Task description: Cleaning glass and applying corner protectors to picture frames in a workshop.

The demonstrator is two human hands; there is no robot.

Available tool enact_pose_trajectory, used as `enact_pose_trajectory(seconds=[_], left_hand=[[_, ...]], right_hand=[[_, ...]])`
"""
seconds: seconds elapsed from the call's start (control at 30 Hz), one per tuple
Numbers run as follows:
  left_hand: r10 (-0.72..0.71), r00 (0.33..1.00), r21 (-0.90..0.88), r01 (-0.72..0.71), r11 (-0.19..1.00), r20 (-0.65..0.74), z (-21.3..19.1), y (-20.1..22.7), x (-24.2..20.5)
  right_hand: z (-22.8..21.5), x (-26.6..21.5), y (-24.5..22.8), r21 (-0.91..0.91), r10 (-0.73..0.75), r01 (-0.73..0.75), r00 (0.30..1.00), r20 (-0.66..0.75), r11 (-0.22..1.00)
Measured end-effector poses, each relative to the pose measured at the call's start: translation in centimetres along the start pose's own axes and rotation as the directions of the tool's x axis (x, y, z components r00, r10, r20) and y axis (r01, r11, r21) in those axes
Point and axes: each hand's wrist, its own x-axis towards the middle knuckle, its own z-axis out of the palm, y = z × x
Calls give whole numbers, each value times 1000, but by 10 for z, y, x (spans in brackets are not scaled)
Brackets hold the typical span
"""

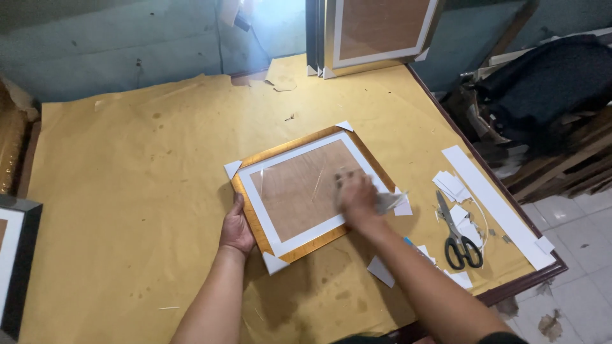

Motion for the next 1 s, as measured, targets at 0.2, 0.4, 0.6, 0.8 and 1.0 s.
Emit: enact_pose_trajectory(seconds=[0.2, 0.4, 0.6, 0.8, 1.0], left_hand=[[4, 1000, 25, -4, 1000, 6, -1, 1, 0], [11, 1000, 20, -11, 1000, -1, 9, 1, -8], [0, 1000, 18, 0, 1000, -12, 13, 2, -12], [10, 1000, 13, -10, 1000, 17, 21, 3, -18], [13, 1000, 19, -13, 1000, 12, 11, 2, -11]], right_hand=[[-28, -112, -33, 81, -863, 861, 504, -19, 501], [-19, 32, 101, -284, -326, 306, 945, -26, 909], [-1, -82, -5, -210, -699, 685, 715, 12, 698], [-32, -69, 13, -186, -515, 520, 853, 83, 833], [-11, 18, 96, -460, -304, 234, 949, -83, 856]])
